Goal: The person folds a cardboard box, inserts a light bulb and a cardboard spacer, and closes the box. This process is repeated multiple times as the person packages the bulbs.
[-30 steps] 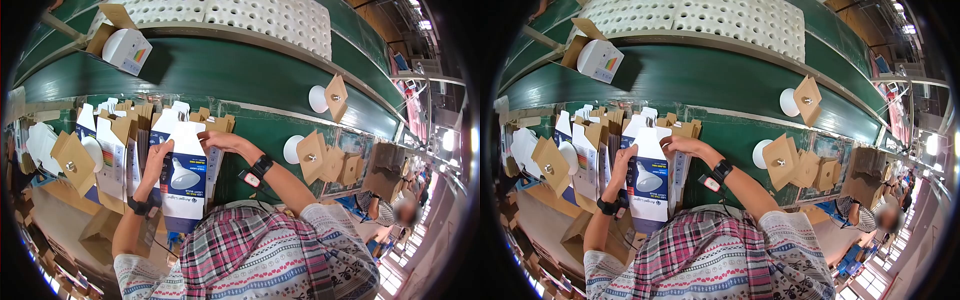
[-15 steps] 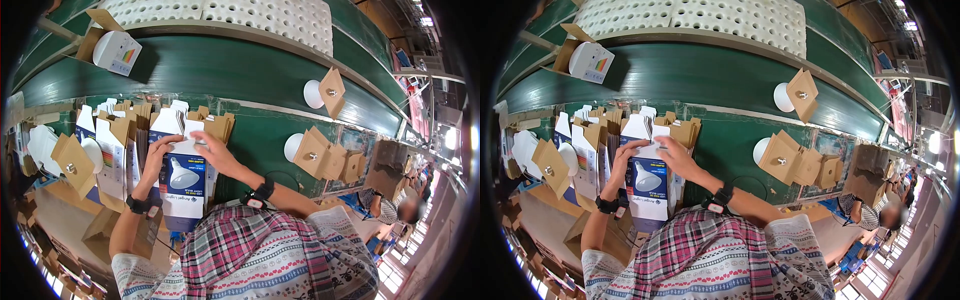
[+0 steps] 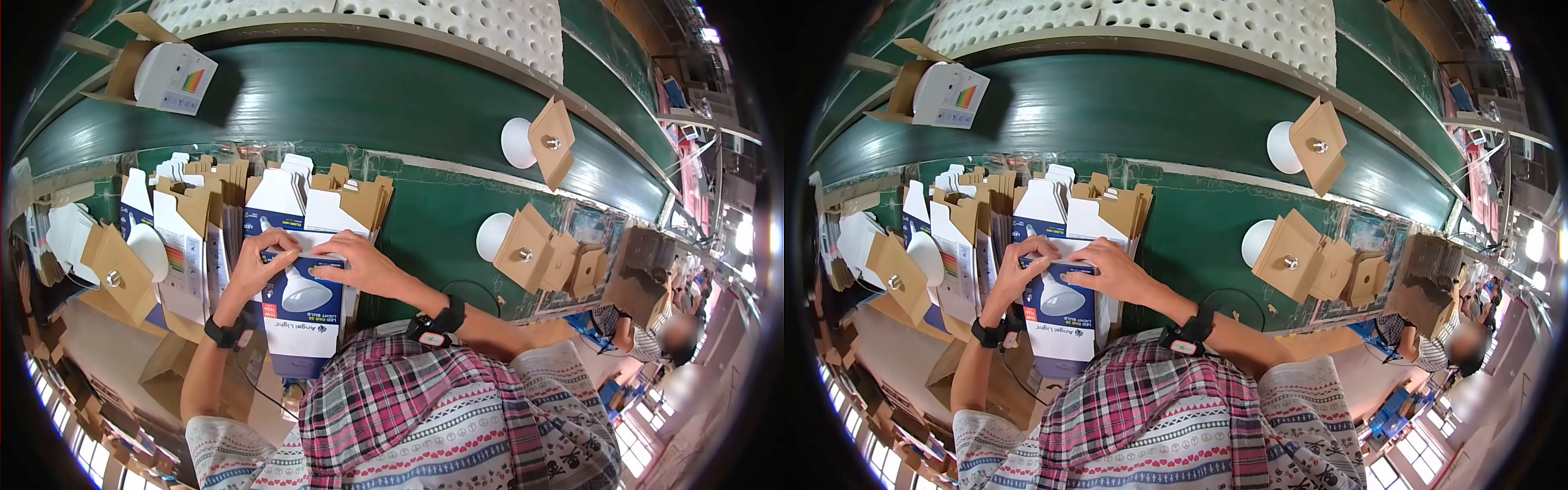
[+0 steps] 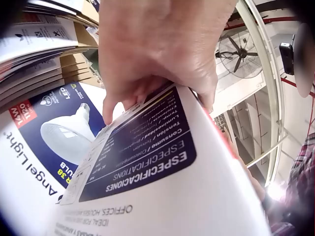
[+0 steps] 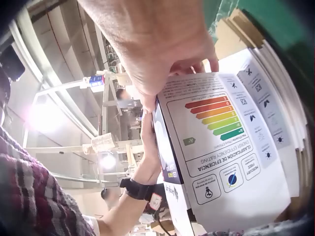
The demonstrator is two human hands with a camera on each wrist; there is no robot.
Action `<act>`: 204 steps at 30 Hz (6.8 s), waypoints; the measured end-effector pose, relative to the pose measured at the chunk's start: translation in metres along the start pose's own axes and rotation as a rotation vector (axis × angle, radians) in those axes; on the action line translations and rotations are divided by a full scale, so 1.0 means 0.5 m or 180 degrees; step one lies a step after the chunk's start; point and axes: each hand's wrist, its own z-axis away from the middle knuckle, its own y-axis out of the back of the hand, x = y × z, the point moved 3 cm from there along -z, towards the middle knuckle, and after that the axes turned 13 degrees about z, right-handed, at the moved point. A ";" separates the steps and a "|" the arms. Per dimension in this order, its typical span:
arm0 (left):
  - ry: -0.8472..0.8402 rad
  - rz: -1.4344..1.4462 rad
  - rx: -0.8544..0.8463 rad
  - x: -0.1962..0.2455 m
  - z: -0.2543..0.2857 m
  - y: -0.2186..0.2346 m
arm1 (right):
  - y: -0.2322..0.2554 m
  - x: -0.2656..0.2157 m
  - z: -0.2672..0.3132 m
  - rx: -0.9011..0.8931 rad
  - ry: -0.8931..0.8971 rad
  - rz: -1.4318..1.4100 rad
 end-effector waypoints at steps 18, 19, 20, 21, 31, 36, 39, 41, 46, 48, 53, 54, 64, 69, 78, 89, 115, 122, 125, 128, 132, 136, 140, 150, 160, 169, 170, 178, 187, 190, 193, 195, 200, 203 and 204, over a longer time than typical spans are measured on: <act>0.1444 -0.1427 0.0771 0.002 0.246 -0.028 | -0.004 0.006 0.008 0.1085 0.0219 -0.0030; 0.1978 -0.1759 0.0303 0.005 0.275 -0.041 | -0.004 0.006 0.009 0.1096 0.0175 -0.0094; 0.2062 -0.1017 0.0314 -0.005 0.302 -0.053 | 0.004 -0.003 0.009 0.1048 0.0092 -0.0197; 0.2102 -0.0274 0.0323 -0.011 0.321 -0.065 | 0.002 0.001 0.002 0.1141 0.0090 -0.0211; 0.1425 0.2667 0.0369 0.181 0.153 0.072 | 0.071 0.049 -0.116 0.0752 -0.0816 0.0055; 0.1134 0.2323 0.0887 0.189 0.101 0.020 | 0.177 -0.103 0.089 0.2125 0.1480 0.1354; 0.0511 0.2706 0.0826 0.156 0.141 0.044 | 0.164 -0.180 0.189 0.1159 0.2251 0.2135; 0.0288 0.2833 0.1131 0.120 0.164 0.053 | 0.154 -0.210 0.226 0.0923 0.2438 0.2424; 0.0112 0.2697 0.1108 0.034 0.219 0.016 | 0.095 -0.232 0.251 0.0283 0.2503 0.3128; 0.0099 0.2298 0.1014 0.024 0.219 -0.041 | 0.063 -0.189 0.227 -0.0165 0.2309 0.3495; -0.0110 0.2401 0.0993 -0.035 0.201 -0.047 | 0.043 -0.220 0.195 0.0107 0.1862 0.4031; -0.0136 0.2448 0.1069 -0.043 0.196 -0.045 | 0.041 -0.218 0.176 0.0201 0.1976 0.3812; -0.0790 0.2215 0.2035 -0.093 0.215 -0.022 | 0.170 -0.179 0.085 0.0952 -0.0109 -0.0792; -0.1701 0.2266 0.1803 0.006 0.209 -0.075 | 0.166 -0.064 0.062 0.0245 -0.0846 -0.3672; -0.1571 0.2095 0.2399 -0.016 0.226 -0.066 | 0.271 -0.179 0.008 0.1093 0.0537 -0.1876; -0.0917 0.2134 0.1594 -0.111 0.210 -0.121 | 0.328 -0.127 -0.274 0.1159 0.0434 0.3232; -0.0588 -0.0512 0.1330 -0.189 0.151 -0.117 | 0.369 -0.149 -0.271 0.1417 0.1815 0.3753; -0.0729 -0.0646 0.1226 -0.215 0.140 -0.124 | 0.279 -0.230 -0.047 0.0848 -0.0089 0.2126; -0.0723 -0.0811 0.1165 -0.217 0.139 -0.126 | 0.105 -0.068 -0.096 0.0761 0.0663 0.2485; -0.0840 -0.1069 0.1180 -0.214 0.138 -0.129 | 0.031 0.042 -0.137 0.1265 0.0636 0.2852; -0.0876 -0.1238 0.1210 -0.219 0.138 -0.132 | 0.039 0.052 -0.161 0.0962 0.0293 0.2778; -0.0798 -0.1252 0.1140 -0.205 0.145 -0.139 | 0.066 0.057 -0.163 0.0255 0.0300 0.2261; -0.1340 -0.1864 0.1685 -0.080 0.181 -0.132 | 0.123 0.034 -0.097 -0.0361 0.0433 0.1287; -0.0093 -0.1783 0.1293 0.191 0.173 -0.075 | 0.196 -0.020 0.076 -0.0287 0.0578 -0.0646; -0.0223 -0.1229 0.0998 0.060 0.157 -0.047 | 0.062 0.050 -0.025 -0.0634 0.1005 0.0363; 0.0174 -0.1055 0.0871 -0.126 0.091 -0.008 | 0.170 0.010 0.001 0.0171 0.0477 0.1860; 0.0180 -0.0953 0.0873 -0.125 0.096 -0.005 | 0.206 0.004 -0.014 0.0507 0.0355 0.1774; 0.0212 -0.0615 0.0865 -0.132 0.102 0.004 | 0.335 -0.003 -0.210 0.1835 0.0612 0.2006; 0.0072 -0.0235 0.0818 -0.102 0.113 0.008 | 0.349 0.015 -0.192 0.1406 0.0623 0.0923; 0.0028 -0.0294 0.0800 -0.102 0.115 0.008 | 0.367 -0.002 -0.144 0.0939 0.0524 0.0012; 0.0057 -0.0184 0.0832 -0.104 0.117 0.008 | 0.343 -0.007 -0.140 0.0494 0.0498 -0.0031; 0.0068 -0.0183 0.0826 -0.107 0.116 0.009 | 0.331 -0.001 -0.155 0.0314 0.0506 0.0073; 0.0121 0.0063 0.0896 -0.095 0.125 0.010 | 0.352 0.009 -0.201 0.0253 0.0462 0.0229; 0.0160 0.0108 0.0862 -0.095 0.123 0.015 | 0.318 -0.008 -0.198 0.0127 0.0479 0.0176; 0.0181 0.0107 0.0850 -0.095 0.122 0.014 | 0.294 -0.021 -0.194 -0.0004 0.0419 0.0103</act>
